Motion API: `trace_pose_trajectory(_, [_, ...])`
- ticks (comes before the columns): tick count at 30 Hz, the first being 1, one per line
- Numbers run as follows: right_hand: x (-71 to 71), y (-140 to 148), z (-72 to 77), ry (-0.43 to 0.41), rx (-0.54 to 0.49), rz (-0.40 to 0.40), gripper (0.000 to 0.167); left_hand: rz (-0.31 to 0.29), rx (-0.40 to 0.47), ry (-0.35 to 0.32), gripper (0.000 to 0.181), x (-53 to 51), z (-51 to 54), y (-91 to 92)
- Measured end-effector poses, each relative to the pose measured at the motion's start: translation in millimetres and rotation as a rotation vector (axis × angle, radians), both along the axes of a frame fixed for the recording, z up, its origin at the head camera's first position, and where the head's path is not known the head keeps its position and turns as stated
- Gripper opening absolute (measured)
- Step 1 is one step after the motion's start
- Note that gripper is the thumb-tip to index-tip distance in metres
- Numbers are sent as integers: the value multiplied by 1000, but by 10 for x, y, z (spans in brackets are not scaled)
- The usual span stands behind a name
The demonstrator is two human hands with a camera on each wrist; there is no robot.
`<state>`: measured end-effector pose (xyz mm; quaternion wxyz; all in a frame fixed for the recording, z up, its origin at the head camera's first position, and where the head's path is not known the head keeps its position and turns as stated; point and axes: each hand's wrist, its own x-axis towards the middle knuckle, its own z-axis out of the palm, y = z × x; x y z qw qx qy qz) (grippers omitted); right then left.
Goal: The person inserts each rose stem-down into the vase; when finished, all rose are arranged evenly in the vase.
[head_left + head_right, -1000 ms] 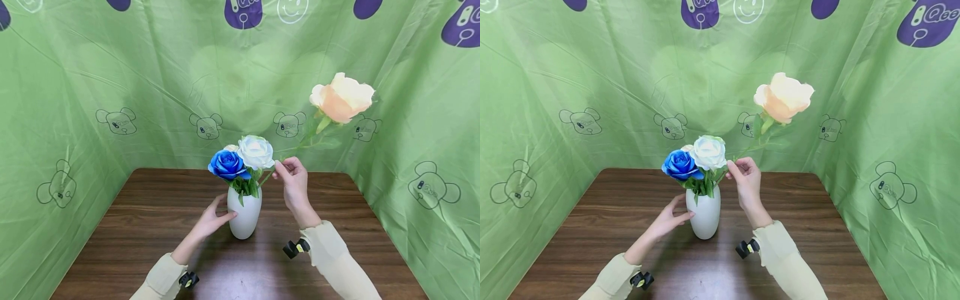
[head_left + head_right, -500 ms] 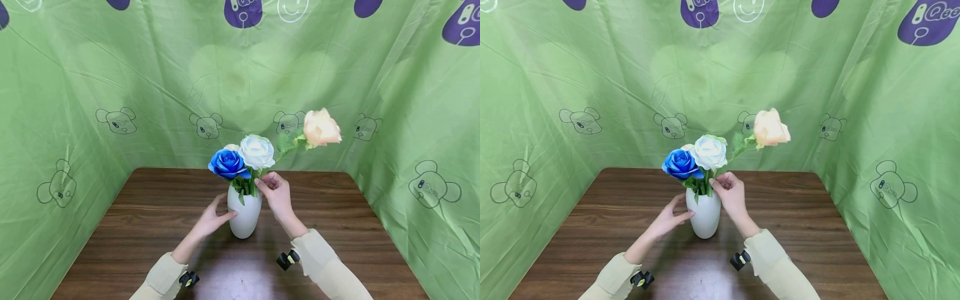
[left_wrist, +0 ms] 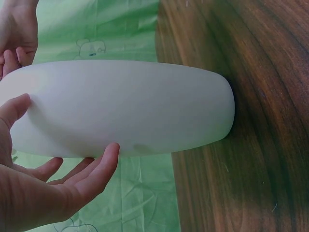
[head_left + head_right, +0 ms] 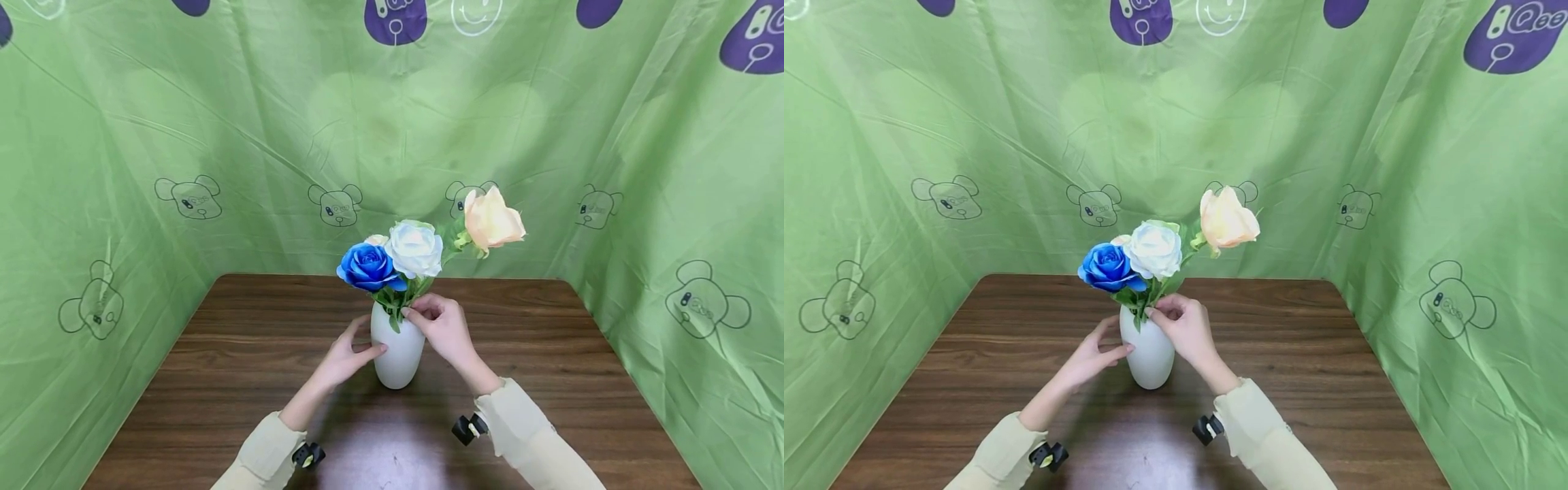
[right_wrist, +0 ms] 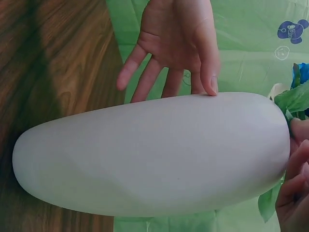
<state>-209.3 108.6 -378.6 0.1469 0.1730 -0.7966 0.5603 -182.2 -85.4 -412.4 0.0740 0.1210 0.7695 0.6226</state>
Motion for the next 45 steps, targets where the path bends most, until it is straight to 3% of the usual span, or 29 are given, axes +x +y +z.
trace_pose_trajectory(4, [-6, -3, -13, 37, 50, -19, 9, 1, 2, -1, 60, -3, -12, -1])
trace_pose_trajectory(10, [13, -9, -57, 88, 12, -37, 17, 0, 7, -7, 61, -2, -21, -6])
trace_pose_trajectory(17, [2, -20, -67, 262, 254, -126, 9, -6, 8, -14, 62, -13, -21, -4])
trace_pose_trajectory(22, [-9, -9, -2, 197, 301, -102, 6, -7, 12, -16, 61, -7, -12, -9])
trace_pose_trajectory(30, [-10, 32, 28, 126, 286, -66, 7, -7, 13, -9, 61, -8, -9, -10])
trace_pose_trajectory(37, [25, 61, 9, 101, 241, -73, 38, 0, 3, -15, 62, -9, -7, -17])
trace_pose_trajectory(45, [13, 80, -110, 86, 32, -169, 25, 11, 2, -25, 62, -4, -7, -17])
